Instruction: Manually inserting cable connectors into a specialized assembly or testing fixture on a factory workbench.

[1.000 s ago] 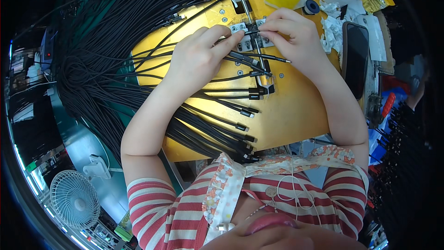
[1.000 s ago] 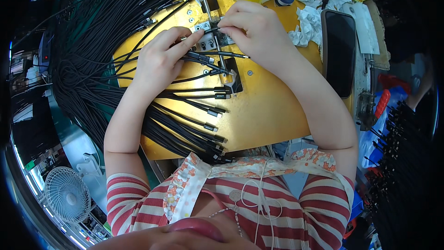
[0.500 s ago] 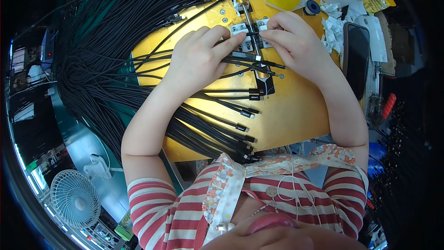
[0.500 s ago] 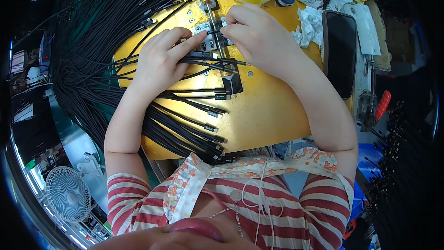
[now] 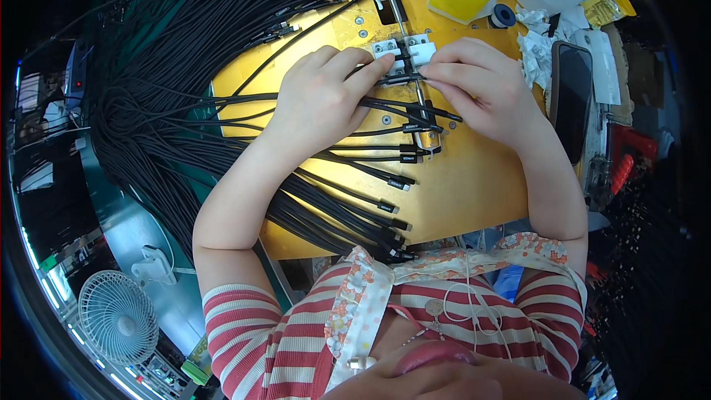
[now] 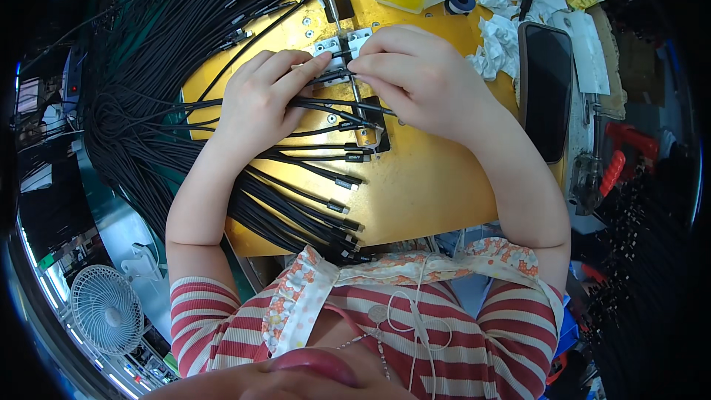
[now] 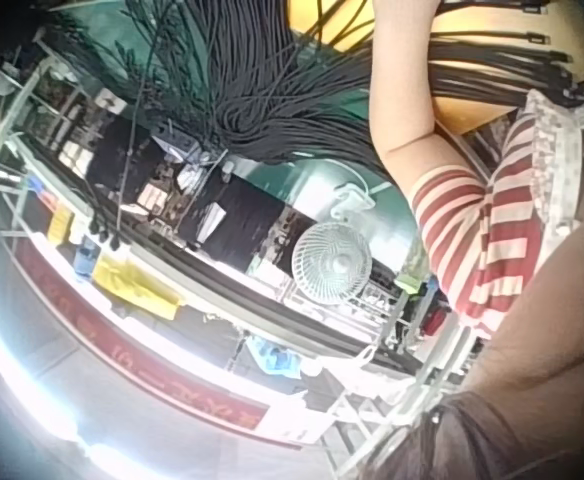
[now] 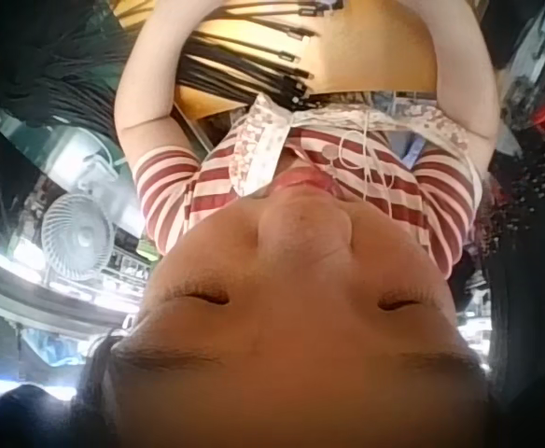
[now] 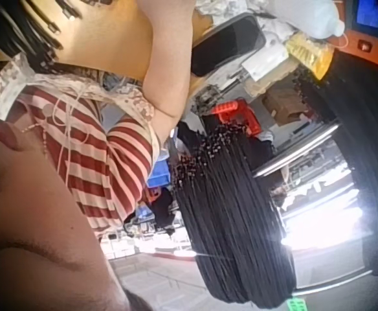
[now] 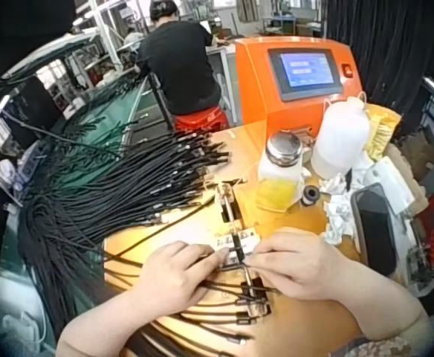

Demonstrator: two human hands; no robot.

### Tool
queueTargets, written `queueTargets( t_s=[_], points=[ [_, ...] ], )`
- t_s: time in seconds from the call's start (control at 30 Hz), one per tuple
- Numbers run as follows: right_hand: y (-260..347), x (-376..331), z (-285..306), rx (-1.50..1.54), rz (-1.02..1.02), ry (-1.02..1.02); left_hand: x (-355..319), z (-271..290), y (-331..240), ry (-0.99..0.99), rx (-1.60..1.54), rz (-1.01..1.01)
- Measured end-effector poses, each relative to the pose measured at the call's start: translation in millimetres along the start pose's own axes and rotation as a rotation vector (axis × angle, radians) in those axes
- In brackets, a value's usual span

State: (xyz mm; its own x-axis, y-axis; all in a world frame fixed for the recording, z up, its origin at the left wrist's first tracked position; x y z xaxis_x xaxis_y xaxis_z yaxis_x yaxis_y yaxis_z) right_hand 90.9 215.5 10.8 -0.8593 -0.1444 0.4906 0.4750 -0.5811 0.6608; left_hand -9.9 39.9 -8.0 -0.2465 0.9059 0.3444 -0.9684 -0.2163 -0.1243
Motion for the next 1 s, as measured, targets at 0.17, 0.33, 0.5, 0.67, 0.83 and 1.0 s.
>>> queueTargets(
  t_s=[0.17,0.33,0.5,0.67,0.83,1.0],
  points=[
    [-7.5,1.6,-2.1,0.138,-0.106,-0.072,1.0,-2.7,5.2,-0.051,-0.06,0.005],
    [-10.0,1.4,1.0,0.497,-0.312,-0.159,3.9,19.1,6.5,-0.036,-0.16,0.018],
    [-18.7,-0.7,-1.8,0.426,-0.388,-0.132,6.0,36.3,-5.7,0.24,-0.429,0.196],
    [-25.3,0.2,-11.3,0.26,-0.43,-0.152,-2.9,13.1,-2.1,0.181,-0.081,0.11],
    [-26.5,0.6,-11.2,0.133,-0.413,-0.164,-0.6,2.8,1.5,0.139,0.042,0.019],
    [-22.2,1.6,-9.4,-0.104,-0.197,-0.069,0.3,1.3,1.4,0.138,0.081,0.001]
  ],
)
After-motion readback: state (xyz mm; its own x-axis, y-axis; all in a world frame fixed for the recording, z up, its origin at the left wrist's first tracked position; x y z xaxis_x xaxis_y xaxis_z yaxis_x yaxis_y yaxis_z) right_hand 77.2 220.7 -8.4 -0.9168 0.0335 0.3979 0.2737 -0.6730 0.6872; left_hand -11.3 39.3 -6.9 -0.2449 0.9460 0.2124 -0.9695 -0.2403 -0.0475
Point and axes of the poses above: each hand's wrist, its own x-axis towards the middle knuckle, its own z-axis out of the back of the hand, y = z × x, the point moved 3 cm from there along x, towards the middle knuckle, and after that the axes turned 8 degrees about x, right-handed, at the moved point
